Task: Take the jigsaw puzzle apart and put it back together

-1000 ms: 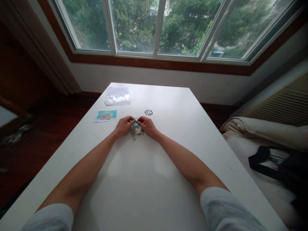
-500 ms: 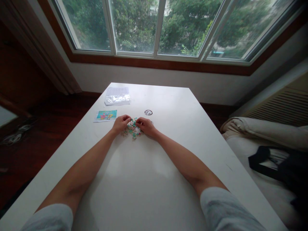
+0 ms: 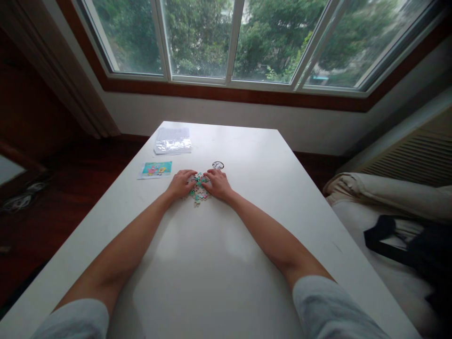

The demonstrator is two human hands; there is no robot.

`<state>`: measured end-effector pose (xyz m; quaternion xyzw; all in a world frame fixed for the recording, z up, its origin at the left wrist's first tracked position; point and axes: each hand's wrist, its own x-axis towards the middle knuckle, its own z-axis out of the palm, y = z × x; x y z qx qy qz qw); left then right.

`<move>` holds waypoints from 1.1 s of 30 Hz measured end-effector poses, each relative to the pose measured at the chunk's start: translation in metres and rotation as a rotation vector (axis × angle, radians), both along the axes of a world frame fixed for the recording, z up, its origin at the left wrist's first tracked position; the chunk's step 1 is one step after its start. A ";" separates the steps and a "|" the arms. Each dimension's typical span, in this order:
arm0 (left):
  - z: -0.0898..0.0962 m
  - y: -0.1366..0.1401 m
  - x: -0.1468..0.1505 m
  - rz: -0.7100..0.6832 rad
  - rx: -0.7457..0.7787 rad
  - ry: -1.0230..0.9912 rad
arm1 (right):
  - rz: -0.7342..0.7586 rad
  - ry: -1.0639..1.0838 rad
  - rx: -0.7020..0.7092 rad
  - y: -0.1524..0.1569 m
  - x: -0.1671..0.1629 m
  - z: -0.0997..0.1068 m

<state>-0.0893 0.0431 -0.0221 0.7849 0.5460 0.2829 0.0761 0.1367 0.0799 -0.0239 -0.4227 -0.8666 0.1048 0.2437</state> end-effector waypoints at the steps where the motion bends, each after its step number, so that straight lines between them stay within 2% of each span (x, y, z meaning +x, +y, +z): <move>1: -0.001 -0.001 0.001 -0.030 -0.004 0.025 | 0.018 -0.025 0.001 -0.002 0.000 0.001; 6: -0.001 -0.002 0.004 -0.048 0.001 0.085 | 0.050 -0.042 -0.013 -0.006 -0.002 0.007; 12: 0.002 -0.002 0.005 -0.047 -0.011 0.038 | 0.057 -0.006 -0.021 -0.003 -0.004 0.005; 18: 0.004 -0.004 0.005 -0.029 -0.064 -0.073 | 0.126 0.128 -0.040 0.002 -0.007 -0.002; 25: 0.007 -0.002 0.000 0.071 -0.044 -0.200 | 0.077 0.362 -0.147 0.003 -0.004 -0.001; 30: 0.006 -0.003 -0.001 0.106 -0.054 -0.237 | 0.078 0.408 -0.199 0.001 -0.004 -0.001; 33: 0.010 -0.003 -0.002 0.068 -0.109 -0.198 | 0.087 0.405 -0.205 0.000 -0.004 0.000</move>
